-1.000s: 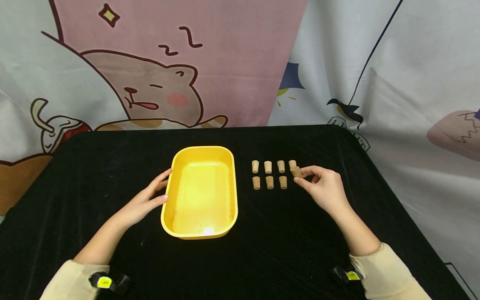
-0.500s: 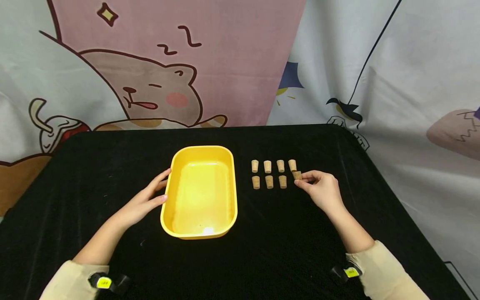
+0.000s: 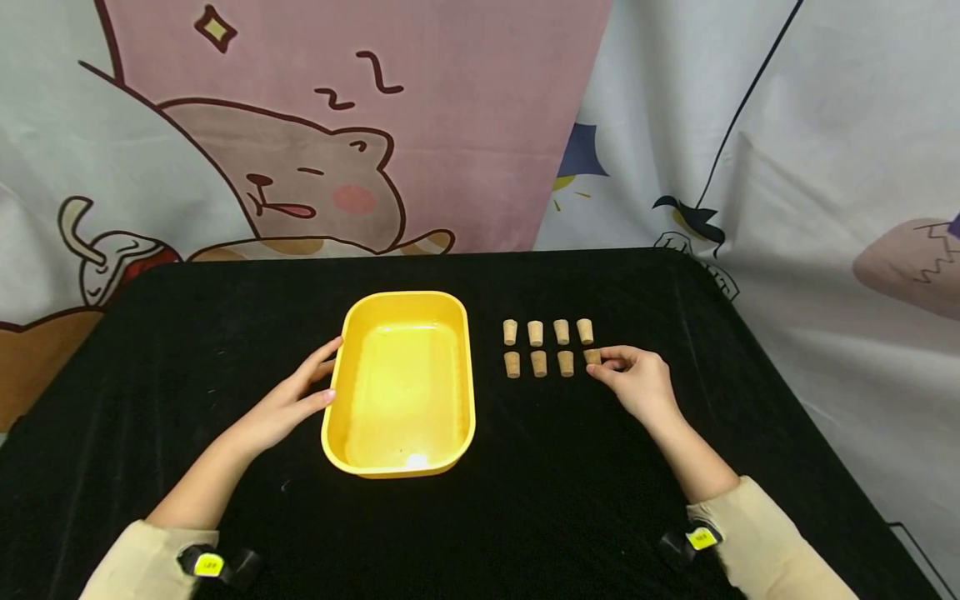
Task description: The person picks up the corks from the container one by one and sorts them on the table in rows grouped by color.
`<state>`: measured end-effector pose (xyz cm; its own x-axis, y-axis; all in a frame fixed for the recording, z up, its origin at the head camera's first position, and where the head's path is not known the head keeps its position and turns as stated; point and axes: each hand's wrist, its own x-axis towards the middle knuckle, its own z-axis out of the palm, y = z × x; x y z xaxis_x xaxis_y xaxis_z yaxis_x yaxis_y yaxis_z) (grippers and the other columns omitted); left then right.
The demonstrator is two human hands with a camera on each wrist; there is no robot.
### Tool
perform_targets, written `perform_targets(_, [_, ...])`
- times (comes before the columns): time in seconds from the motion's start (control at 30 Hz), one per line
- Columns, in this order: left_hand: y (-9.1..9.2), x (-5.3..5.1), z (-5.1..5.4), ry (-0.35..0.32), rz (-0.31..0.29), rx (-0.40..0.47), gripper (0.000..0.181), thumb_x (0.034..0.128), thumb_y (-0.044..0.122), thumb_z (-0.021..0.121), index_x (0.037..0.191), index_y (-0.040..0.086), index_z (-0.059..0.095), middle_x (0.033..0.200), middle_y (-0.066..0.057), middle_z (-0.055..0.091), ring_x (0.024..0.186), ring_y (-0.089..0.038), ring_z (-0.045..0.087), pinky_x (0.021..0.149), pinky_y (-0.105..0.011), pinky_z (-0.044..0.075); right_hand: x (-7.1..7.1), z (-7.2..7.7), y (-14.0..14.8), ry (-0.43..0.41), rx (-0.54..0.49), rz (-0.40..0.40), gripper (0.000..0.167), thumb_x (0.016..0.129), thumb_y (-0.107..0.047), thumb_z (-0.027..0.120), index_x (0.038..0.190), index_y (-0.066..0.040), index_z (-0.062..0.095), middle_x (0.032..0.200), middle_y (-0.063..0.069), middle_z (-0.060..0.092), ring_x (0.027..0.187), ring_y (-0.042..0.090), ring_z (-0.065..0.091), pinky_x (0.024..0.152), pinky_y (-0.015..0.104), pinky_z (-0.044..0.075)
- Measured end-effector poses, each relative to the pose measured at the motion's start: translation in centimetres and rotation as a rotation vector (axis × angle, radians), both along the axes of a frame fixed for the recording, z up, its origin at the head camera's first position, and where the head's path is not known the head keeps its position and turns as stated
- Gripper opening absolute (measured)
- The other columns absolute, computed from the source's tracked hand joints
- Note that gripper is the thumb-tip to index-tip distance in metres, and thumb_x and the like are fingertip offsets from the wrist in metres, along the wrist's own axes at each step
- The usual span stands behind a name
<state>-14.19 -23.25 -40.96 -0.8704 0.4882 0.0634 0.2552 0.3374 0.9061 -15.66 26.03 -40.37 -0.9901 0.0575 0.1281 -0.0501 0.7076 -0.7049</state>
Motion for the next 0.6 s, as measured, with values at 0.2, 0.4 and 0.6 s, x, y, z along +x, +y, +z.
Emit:
perform_targets(0.2, [-0.02, 0.01, 0.00, 0.004, -0.003, 0.010, 0.066, 0.1001, 0.015, 0.047, 0.155, 0.025, 0.011, 0.150, -0.028, 0.024, 0.130, -0.050, 0.032, 0.093, -0.066, 0.037, -0.25, -0.35, 0.01, 0.018, 0.001, 0.012, 0.032, 0.085, -0.018, 0.073, 0.112, -0.002, 0.066, 0.082, 0.008, 0.066, 0.065, 0.019, 0.058, 0.053, 0.025, 0.046])
perform_targets(0.4, [-0.11, -0.02, -0.06, 0.000, -0.001, 0.010, 0.065, 0.1004, 0.015, 0.046, 0.155, 0.026, 0.011, 0.150, -0.028, 0.023, 0.130, -0.051, 0.031, 0.092, -0.066, 0.037, -0.40, -0.55, 0.04, 0.033, 0.047, 0.028, 0.034, 0.085, -0.022, 0.073, 0.112, -0.001, 0.066, 0.079, 0.007, 0.064, 0.062, 0.017, 0.057, 0.052, 0.025, 0.046])
perform_targets(0.6, [-0.19, -0.19, -0.33, -0.002, -0.004, 0.009, 0.066, 0.1004, 0.015, 0.046, 0.155, 0.026, 0.011, 0.150, -0.028, 0.023, 0.130, -0.051, 0.031, 0.092, -0.066, 0.037, -0.37, -0.49, 0.11, 0.026, 0.083, 0.054, 0.037, 0.086, -0.023, 0.073, 0.114, 0.000, 0.065, 0.076, 0.005, 0.063, 0.060, 0.017, 0.055, 0.053, 0.027, 0.045])
